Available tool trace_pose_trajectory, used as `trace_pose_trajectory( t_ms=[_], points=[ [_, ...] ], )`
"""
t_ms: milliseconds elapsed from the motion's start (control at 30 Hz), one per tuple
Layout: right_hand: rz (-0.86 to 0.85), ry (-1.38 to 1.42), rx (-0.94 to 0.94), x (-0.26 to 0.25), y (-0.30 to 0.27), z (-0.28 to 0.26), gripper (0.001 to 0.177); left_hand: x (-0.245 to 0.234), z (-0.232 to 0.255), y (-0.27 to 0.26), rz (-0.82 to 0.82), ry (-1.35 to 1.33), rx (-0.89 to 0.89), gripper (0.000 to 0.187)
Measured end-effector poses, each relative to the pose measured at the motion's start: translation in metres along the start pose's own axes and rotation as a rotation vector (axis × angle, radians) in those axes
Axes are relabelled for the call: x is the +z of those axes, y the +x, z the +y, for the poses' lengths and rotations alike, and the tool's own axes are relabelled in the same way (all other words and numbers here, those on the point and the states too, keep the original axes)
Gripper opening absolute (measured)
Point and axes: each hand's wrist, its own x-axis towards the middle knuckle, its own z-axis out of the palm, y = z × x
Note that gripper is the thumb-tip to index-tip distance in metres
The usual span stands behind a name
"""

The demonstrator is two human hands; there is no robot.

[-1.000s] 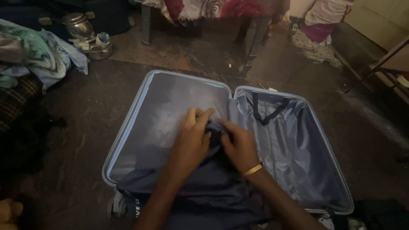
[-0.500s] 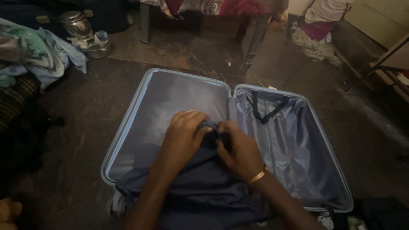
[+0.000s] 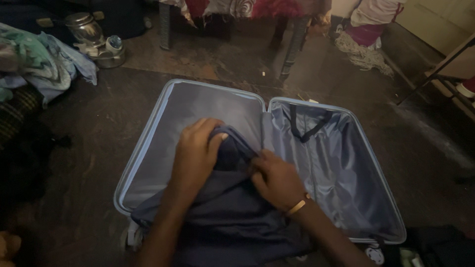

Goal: The person picks up a folded black garment, places it into a suitcase, and then takes a blue shirt, spreads it out, and rolls it up before placing it next to the first item.

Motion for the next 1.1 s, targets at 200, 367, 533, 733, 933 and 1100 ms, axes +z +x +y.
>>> trace_pose_trajectory(
  t_ms=[200, 367, 533, 733, 933, 1100],
  points=[
    [-0.026, 0.009, 0.292, -0.003, 0.001, -0.005, 0.029, 0.002, 0.007, 0.000, 0.031, -0.060, -0.015, 0.023],
    [0.141, 0.084, 0.137, 0.002, -0.008, 0.011, 0.019, 0.002, 0.015, -0.001, 0.073, -0.020, 0.026, 0.022],
    [0.155, 0.070, -0.011, 0.004, -0.021, 0.039, 0.034, -0.004, 0.017, 0.000, 0.097, -0.110, 0.011, 0.020],
    [-0.005, -0.019, 0.060, 0.001, -0.028, 0.059, 0.019, -0.008, 0.025, 0.005, 0.122, -0.144, 0.001, 0.017],
    [-0.029, 0.091, 0.361, -0.013, -0.023, 0.050, 0.024, -0.001, 0.037, 0.007, 0.104, -0.093, 0.021, 0.016],
    [0.457, -0.021, 0.071, -0.036, -0.007, 0.055, 0.020, 0.001, 0.048, 0.011, 0.062, -0.199, -0.145, 0.021]
  ],
)
